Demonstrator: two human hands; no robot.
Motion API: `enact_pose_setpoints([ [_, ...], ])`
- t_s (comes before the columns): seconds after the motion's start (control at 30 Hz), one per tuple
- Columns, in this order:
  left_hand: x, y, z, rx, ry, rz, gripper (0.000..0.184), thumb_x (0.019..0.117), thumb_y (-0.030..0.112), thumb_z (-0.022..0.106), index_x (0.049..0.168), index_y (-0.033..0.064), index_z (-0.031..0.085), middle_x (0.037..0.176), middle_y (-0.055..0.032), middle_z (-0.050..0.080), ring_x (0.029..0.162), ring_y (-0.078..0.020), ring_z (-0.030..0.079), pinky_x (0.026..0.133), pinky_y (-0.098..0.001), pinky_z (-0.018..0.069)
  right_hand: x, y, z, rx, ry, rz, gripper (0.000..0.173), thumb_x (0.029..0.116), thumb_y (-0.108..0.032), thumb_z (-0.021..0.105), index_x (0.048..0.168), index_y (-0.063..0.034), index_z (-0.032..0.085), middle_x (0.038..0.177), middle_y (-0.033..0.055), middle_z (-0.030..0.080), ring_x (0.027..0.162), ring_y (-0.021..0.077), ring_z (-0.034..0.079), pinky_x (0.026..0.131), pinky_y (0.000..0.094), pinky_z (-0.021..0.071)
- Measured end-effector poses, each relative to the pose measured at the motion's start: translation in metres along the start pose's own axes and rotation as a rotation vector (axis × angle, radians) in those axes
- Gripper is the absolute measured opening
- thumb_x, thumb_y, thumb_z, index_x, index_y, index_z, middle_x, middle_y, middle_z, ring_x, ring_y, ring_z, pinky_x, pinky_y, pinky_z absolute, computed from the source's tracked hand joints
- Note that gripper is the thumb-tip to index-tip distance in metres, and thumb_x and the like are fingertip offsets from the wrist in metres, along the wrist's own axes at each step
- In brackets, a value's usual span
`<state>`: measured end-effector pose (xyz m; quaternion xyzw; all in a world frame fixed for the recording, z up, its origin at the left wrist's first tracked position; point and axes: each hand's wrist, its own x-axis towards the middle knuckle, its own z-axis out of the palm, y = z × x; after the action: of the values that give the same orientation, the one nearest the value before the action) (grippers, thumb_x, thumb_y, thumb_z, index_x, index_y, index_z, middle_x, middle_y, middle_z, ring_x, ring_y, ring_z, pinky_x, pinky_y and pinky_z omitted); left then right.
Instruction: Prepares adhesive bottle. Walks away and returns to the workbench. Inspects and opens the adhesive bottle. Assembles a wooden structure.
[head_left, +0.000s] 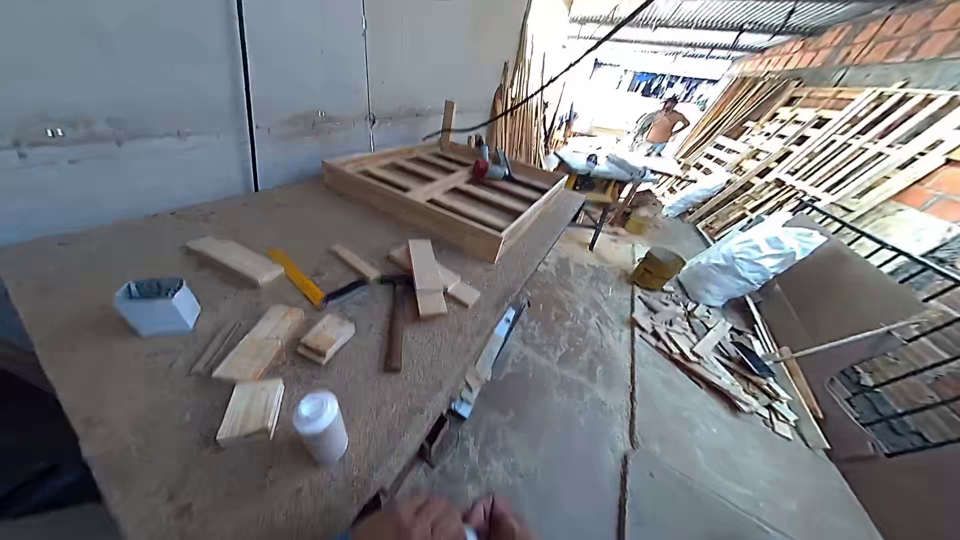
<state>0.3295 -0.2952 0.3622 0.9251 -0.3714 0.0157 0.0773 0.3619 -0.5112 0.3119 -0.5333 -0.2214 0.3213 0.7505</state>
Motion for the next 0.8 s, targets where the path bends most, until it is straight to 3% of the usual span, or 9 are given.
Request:
enact_pose_setpoints([
  [0.07, 0.005, 0.005, -0.004, -0.080, -0.030, -0.149, 0.025, 0.1049, 0.013, 0.050, 0.109, -0.0043, 0.068, 0.108, -0.0224, 0.071, 0.105, -0.0391, 0.069, 0.093, -0.0520, 0.0546, 0.000, -0.005, 0.009, -0.099, 0.014, -0.111, 0.041, 0.0868, -0.001, 0.075, 0.118, -0.0059, 0.048, 0.109, 0.0052, 0.069, 0.093, 0.0133, 0.070, 0.081, 0.0321, 0.0604],
  [0.17, -0.020, 0.012, 0.043, -0.160, 0.258, -0.219, 0.018, 0.0999, 0.018, 0.060, 0.100, 0.0027, 0.068, 0.089, -0.0147, 0.069, 0.086, -0.0304, 0.072, 0.079, -0.0438, 0.0614, 0.010, 0.018, 0.000, -0.202, 0.044, -0.200, 0.029, 0.0907, -0.005, 0.073, 0.110, 0.0022, 0.053, 0.110, 0.0123, 0.069, 0.099, 0.0199, 0.070, 0.089, 0.0397, 0.0599],
  [0.3, -0.047, 0.033, 0.059, -0.807, 0.368, -0.471, 0.026, 0.1035, 0.020, 0.048, 0.093, 0.0025, 0.064, 0.079, -0.0086, 0.064, 0.073, -0.0167, 0.065, 0.068, -0.0341, 0.0561, -0.004, 0.023, 0.008, -0.266, 0.022, -0.251, 0.021, 0.0927, -0.006, 0.073, 0.108, -0.0048, 0.058, 0.115, 0.0106, 0.070, 0.104, 0.0220, 0.071, 0.089, 0.0405, 0.0612],
  [0.37, -0.059, 0.036, 0.079, -1.170, 0.428, -0.444, 0.033, 0.1059, 0.029, 0.043, 0.093, 0.0054, 0.062, 0.076, -0.0036, 0.062, 0.070, -0.0108, 0.062, 0.066, -0.0313, 0.0544, -0.009, 0.021, 0.012, -0.255, -0.027, -0.319, 0.024, 0.0931, -0.007, 0.073, 0.111, -0.0073, 0.057, 0.117, 0.0119, 0.070, 0.106, 0.0244, 0.071, 0.089, 0.0419, 0.0614],
  [0.5, -0.071, 0.063, 0.051, -1.563, 0.541, -0.236, 0.030, 0.1056, 0.035, 0.043, 0.096, 0.0106, 0.057, 0.082, -0.0010, 0.057, 0.079, -0.0122, 0.061, 0.077, -0.0349, 0.0550, -0.013, 0.005, 0.017, -0.371, -0.032, -0.470, 0.036, 0.0904, -0.010, 0.077, 0.117, -0.0119, 0.053, 0.126, 0.0113, 0.063, 0.117, 0.0256, 0.064, 0.092, 0.0423, 0.0599],
  [0.6, -0.095, 0.073, 0.012, -1.436, 0.637, -0.141, 0.034, 0.1054, 0.045, 0.043, 0.093, 0.0157, 0.056, 0.083, 0.0011, 0.056, 0.080, -0.0108, 0.061, 0.075, -0.0308, 0.0547, -0.011, 0.003, 0.017, -0.412, -0.036, -0.567, 0.043, 0.0875, -0.007, 0.080, 0.121, -0.0114, 0.052, 0.126, 0.0121, 0.062, 0.119, 0.0269, 0.064, 0.095, 0.0429, 0.0594],
  [0.67, -0.111, 0.078, -0.026, -1.330, 0.746, -0.086, 0.038, 0.1045, 0.050, 0.042, 0.086, 0.0204, 0.055, 0.075, 0.0046, 0.053, 0.072, -0.0083, 0.057, 0.068, -0.0266, 0.0520, -0.011, 0.000, 0.019, -0.415, -0.044, -0.618, 0.046, 0.0860, -0.005, 0.080, 0.121, -0.0131, 0.052, 0.126, 0.0104, 0.063, 0.120, 0.0262, 0.063, 0.098, 0.0428, 0.0578],
  [0.73, -0.118, 0.075, -0.040, -1.369, 0.882, -0.023, 0.035, 0.1049, 0.041, 0.047, 0.077, 0.0204, 0.053, 0.065, 0.0066, 0.046, 0.061, -0.0076, 0.053, 0.060, -0.0258, 0.0496, -0.010, -0.003, 0.020, -0.407, -0.040, -0.673, 0.049, 0.0842, -0.001, 0.081, 0.122, -0.0141, 0.052, 0.126, 0.0102, 0.063, 0.122, 0.0274, 0.062, 0.100, 0.0440, 0.0573],
  [0.8, -0.129, 0.058, -0.007, -1.121, 0.775, -0.268, 0.026, 0.1024, 0.028, 0.059, 0.078, 0.0172, 0.061, 0.067, 0.0045, 0.056, 0.061, -0.0074, 0.059, 0.058, -0.0256, 0.0540, -0.009, -0.005, 0.021, -0.373, -0.032, -0.715, 0.053, 0.0821, 0.001, 0.083, 0.123, -0.0145, 0.052, 0.126, 0.0118, 0.063, 0.122, 0.0309, 0.062, 0.101, 0.0475, 0.0574],
])
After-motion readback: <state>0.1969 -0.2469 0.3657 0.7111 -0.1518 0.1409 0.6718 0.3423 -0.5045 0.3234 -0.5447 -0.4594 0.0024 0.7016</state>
